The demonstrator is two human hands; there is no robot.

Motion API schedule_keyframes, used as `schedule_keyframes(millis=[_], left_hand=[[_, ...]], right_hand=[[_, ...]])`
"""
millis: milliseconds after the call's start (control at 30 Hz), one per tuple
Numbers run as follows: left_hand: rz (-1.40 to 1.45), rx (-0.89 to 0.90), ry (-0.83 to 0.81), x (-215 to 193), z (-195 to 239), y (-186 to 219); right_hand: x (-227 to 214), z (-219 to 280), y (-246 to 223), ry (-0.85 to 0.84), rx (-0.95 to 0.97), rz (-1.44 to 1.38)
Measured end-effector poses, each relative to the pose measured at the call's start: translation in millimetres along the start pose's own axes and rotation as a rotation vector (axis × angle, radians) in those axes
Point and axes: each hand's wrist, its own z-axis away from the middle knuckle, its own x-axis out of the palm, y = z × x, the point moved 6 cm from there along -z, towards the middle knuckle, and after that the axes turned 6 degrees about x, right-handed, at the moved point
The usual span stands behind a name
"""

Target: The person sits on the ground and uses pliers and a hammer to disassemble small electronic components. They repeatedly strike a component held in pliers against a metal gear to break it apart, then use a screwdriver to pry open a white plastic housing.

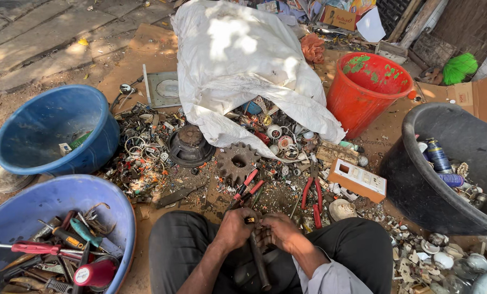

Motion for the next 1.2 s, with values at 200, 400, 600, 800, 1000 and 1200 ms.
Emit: schedule_keyframes(millis=[200,400,600,800,1000,1200], left_hand=[[-0.067,-0.19,0.044,-5.6,0.5,-10.1],[-0.039,-0.083,0.009,-3.5,-0.3,-7.5],[-0.027,-0.076,-0.02,-4.1,-0.1,-5.7],[-0.006,0.044,-0.035,-2.5,-0.4,-7.2],[0.214,-0.052,0.085,2.1,-10.9,-51.7],[0.703,-0.321,0.352,-11.4,-18.9,-102.1]], right_hand=[[4.6,-8.9,3.9,0.087,-0.187,0.293],[9.7,0.3,3.9,0.087,-0.064,0.011],[-10.3,-14.2,15.2,0.03,-0.019,-0.117],[13.6,6.5,1.5,0.049,0.035,-0.136],[23.0,22.8,-9.9,0.111,-0.003,-0.143],[-55.7,49.9,-29.7,0.233,-0.274,-0.248]])
